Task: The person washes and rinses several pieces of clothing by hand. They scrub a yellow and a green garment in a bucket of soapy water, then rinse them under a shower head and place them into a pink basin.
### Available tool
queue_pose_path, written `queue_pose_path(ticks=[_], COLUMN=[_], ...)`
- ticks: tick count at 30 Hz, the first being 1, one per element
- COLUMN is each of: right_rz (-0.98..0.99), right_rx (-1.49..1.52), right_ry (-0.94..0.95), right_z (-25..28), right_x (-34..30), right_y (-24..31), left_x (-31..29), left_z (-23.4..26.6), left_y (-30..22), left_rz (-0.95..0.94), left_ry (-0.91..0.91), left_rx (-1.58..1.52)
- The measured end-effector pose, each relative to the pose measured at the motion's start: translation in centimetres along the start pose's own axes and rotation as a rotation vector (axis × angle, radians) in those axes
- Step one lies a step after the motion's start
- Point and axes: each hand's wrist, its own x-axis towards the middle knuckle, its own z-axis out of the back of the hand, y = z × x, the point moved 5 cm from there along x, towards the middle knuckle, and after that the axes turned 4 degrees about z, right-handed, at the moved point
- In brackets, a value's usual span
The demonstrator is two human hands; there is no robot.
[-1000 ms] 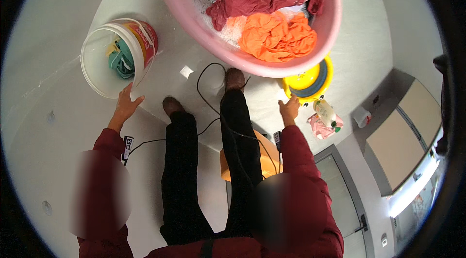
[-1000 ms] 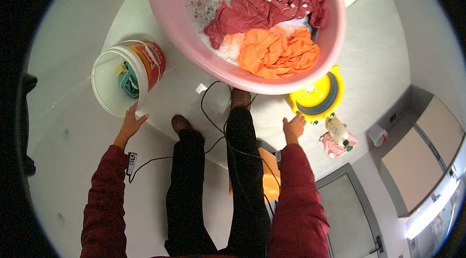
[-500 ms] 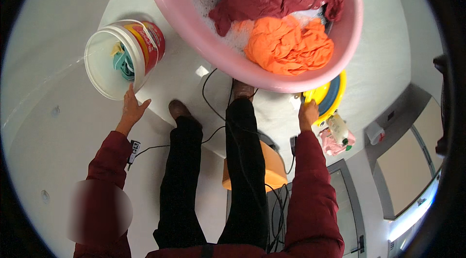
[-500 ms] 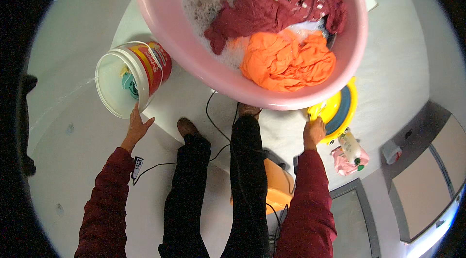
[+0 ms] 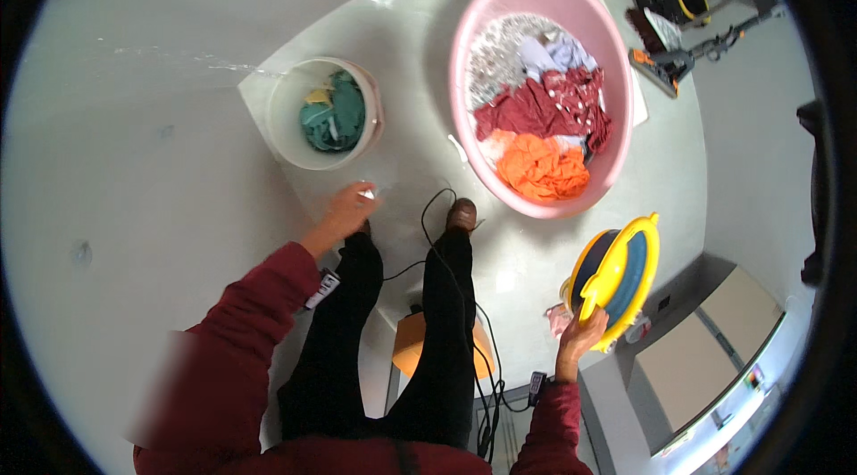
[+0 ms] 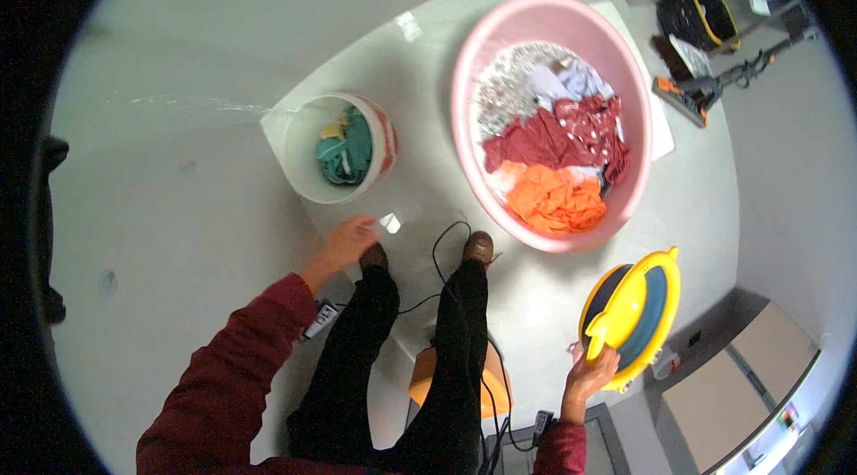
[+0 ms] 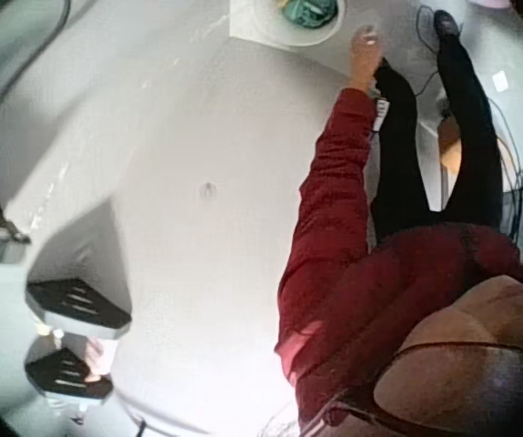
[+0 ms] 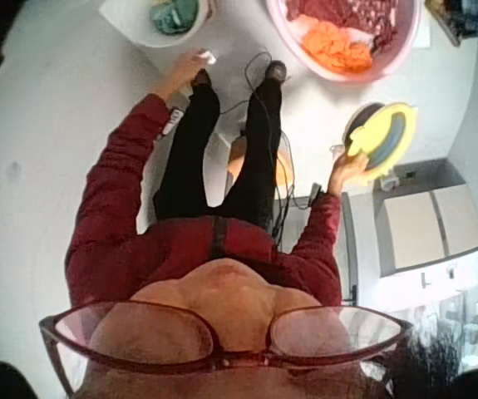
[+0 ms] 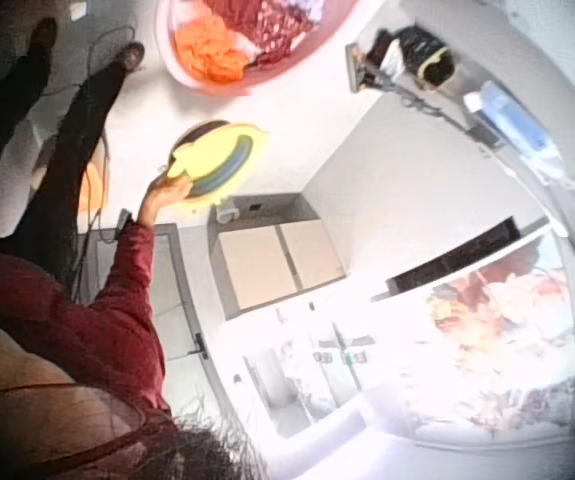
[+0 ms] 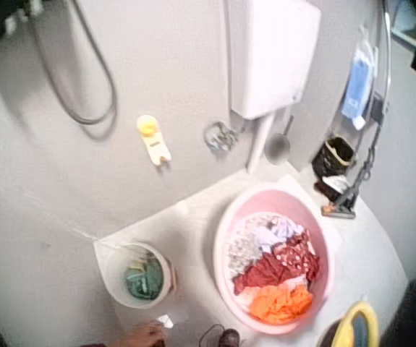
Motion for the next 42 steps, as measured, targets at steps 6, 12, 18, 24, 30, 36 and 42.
queue_pose_path(ticks=[6, 12, 18, 24, 30, 36, 42], right_rz=[0.655, 1.479, 1.667, 1.312, 0.98, 0.263, 0.051], right_rx=[0.025, 0.194, 0.143, 0.376, 0.631, 1.152, 1.549], right_ry=[0.171, 0.317, 0.176, 0.192, 0.238, 0.684, 1.087], right_z=[5.2, 0.2, -5.4, -5.2, -4.3, -6.6, -7.3], right_x=[4.5, 7.2, 8.8, 9.2, 12.6, 17.6, 16.3], right_y=[17.9, 37.2, 50.1, 52.0, 49.6, 51.6, 60.2], left_x=[-8.5, -10.2, -6.4, -5.6, -4.9, -3.8, -4.1], left_z=[-0.9, 5.4, 14.1, 19.2, 22.3, 20.3, 18.5], left_y=[-7.2, -3.4, 3.4, 5.0, 1.8, -0.9, 0.0], left_rz=[-0.136, 0.081, 0.036, -0.078, -0.261, -0.301, -0.127], left_ry=[0.255, 0.162, -0.209, -0.559, -0.553, -0.437, -0.357], left_rx=[-0.604, -1.26, -1.521, -1.417, -1.138, -1.01, -1.073])
